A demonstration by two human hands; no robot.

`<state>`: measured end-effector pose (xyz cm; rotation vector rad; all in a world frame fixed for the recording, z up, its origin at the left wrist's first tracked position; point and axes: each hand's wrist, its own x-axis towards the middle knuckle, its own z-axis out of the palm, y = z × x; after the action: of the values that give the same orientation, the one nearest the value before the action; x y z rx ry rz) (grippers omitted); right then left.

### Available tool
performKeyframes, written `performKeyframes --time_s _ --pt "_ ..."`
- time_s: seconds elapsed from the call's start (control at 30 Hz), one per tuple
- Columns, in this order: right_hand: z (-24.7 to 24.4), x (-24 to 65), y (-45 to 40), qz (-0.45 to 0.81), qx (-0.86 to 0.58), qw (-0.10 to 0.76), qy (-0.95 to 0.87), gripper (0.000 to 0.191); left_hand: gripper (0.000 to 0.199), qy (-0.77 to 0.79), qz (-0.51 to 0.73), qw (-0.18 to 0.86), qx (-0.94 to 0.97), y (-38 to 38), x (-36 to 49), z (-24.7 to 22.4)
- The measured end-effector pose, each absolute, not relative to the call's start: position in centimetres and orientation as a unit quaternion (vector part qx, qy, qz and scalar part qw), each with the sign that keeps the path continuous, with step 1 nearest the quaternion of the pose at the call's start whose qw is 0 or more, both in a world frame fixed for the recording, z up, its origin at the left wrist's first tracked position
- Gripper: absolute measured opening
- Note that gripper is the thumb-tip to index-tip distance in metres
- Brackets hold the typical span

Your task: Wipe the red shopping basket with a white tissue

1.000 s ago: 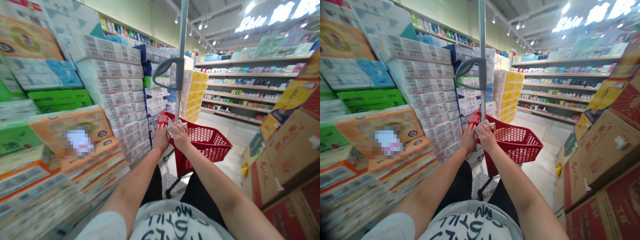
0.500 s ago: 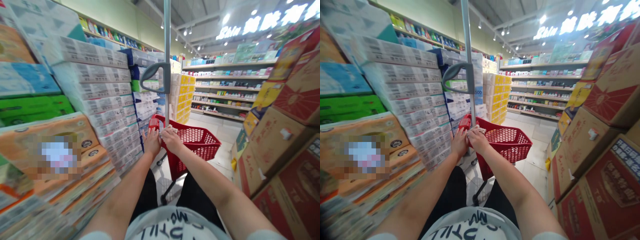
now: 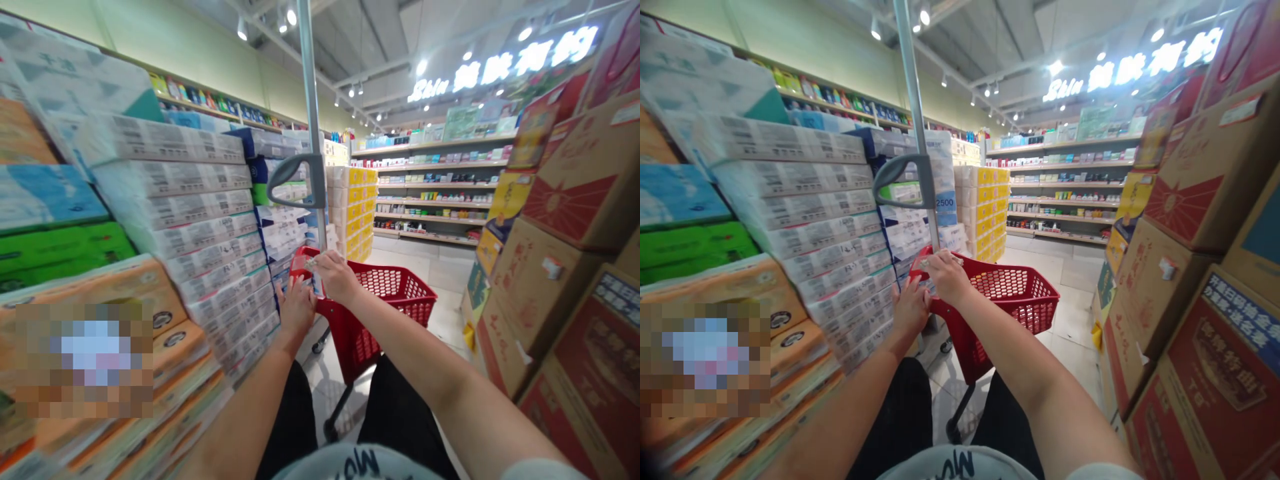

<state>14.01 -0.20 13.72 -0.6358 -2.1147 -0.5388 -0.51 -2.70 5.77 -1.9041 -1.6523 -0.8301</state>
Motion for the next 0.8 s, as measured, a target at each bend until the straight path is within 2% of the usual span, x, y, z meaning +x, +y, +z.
performKeyframes --time_s 0.13,0.2,0.4,0.53,0.63,0.8 --pt "17.4 13.7 0.5 -0.231 -0.271 0.494 -0.793 0.026 0.032 -0.625 -0.295 0.237 -0.683 -2.2 -0.5 5.8" --pt "17.1 13.7 0.5 -0.238 -0.265 0.505 -0.786 0.026 0.032 -0.62 -0.294 0.243 -0.685 -2.3 -0.5 5.8" --pt "13.1 14.1 -0.3 -0.246 -0.25 0.408 -0.843 0.021 0.032 -0.599 -0.293 0.255 -0.701 -2.7 -0.8 5.8" --pt "14.8 14.0 -0.1 -0.244 -0.271 0.444 -0.819 0.023 0.035 -0.618 -0.297 0.244 -0.686 -2.3 -0.8 5.9" --pt "13.5 14.1 -0.1 -0.238 -0.261 0.453 -0.819 0.024 0.039 -0.614 -0.298 0.253 -0.686 -2.3 -0.8 5.8" --pt "8.6 14.2 -0.4 -0.246 -0.238 0.348 -0.873 0.016 0.043 -0.606 -0.298 0.232 -0.7 -2.2 -1.1 5.7"
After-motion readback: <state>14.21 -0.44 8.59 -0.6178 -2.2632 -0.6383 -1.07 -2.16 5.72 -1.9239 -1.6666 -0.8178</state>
